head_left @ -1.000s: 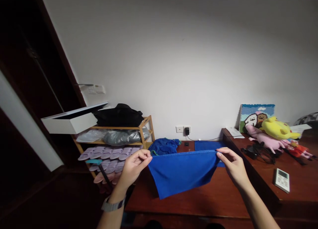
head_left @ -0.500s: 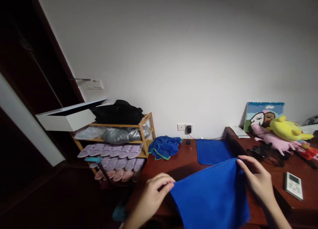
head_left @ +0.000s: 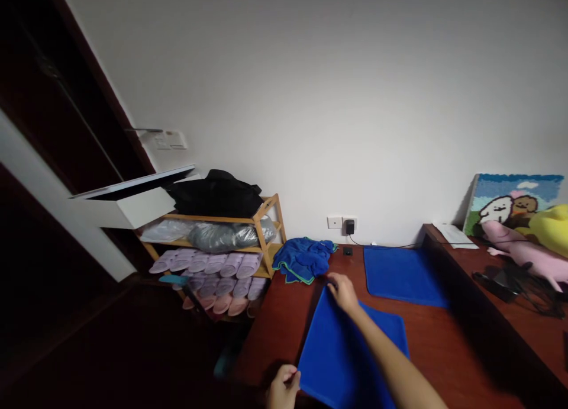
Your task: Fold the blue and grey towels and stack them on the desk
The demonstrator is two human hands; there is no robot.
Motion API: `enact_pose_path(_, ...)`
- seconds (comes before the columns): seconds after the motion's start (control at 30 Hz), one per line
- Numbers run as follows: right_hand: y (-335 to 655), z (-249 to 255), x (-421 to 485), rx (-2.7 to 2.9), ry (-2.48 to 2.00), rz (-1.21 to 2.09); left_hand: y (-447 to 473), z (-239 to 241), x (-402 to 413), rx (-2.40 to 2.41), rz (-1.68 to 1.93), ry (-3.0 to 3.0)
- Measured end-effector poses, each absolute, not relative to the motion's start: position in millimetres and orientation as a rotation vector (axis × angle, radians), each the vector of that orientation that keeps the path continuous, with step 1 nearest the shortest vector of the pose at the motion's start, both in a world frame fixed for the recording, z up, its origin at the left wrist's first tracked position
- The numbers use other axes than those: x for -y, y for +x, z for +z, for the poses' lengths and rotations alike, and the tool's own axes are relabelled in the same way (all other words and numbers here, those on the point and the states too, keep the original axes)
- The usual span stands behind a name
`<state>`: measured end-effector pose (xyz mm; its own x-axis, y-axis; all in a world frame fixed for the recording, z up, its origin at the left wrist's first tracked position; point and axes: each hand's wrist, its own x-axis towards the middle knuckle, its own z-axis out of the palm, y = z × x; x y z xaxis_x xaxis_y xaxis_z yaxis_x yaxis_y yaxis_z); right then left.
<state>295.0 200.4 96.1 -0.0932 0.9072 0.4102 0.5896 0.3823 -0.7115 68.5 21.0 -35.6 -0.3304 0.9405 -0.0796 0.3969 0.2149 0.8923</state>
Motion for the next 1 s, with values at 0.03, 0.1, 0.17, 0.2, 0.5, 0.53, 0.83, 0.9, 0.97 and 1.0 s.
enact_pose_path(0.03, 279.3, 79.0, -191.2, 1.806, -1.319, 0.493, 61.2, -48.2, -18.4, -1.909, 1.013, 1.292)
enact_pose_path(0.1, 269.5, 43.9, -160.7, 1.824, -1.346, 0.533, 50.0, -61.6, -12.6, -2.008, 0.919, 1.437)
enact_pose_path(0.17, 290.7, 9.3, -123.7, 1.822, -1.394, 0.531, 45.4, -60.9, -10.3, -2.071, 0.872, 1.599)
enact_pose_path(0.2, 311.1, -6.8, -106.3, 1.814, -1.438, 0.497, 46.4, -56.3, -12.1, -2.093, 0.864, 1.670)
enact_pose_path(0.5, 453.6, -77.3, -89.8, 1.750, -2.107, 0.291, 129.4, -5.3, -112.3, -1.679, 0.679, 2.415)
enact_pose_path(0.53, 451.1, -78.9, -97.9, 1.793, -2.161, 0.303, 134.2, -9.1, -122.2, -1.653, 0.592, 2.470)
enact_pose_path(0.83, 455.7, -60.7, -151.5, 2.073, -2.165, 0.324, 128.7, -60.0, -125.2, -1.812, 0.385, 2.505)
enact_pose_path(0.9, 454.9, -55.6, -154.6, 2.097, -2.140, 0.322, 129.2, -59.9, -119.1, -1.869, 0.413, 2.482)
enact_pose_path(0.97, 450.6, -54.1, -154.8, 2.107, -2.103, 0.297, 133.2, -55.9, -117.6, -1.872, 0.455, 2.498)
enact_pose_path(1.0, 448.0, -54.7, -154.3, 2.108, -2.090, 0.292, 137.9, -52.8, -119.2, -1.841, 0.472, 2.523)
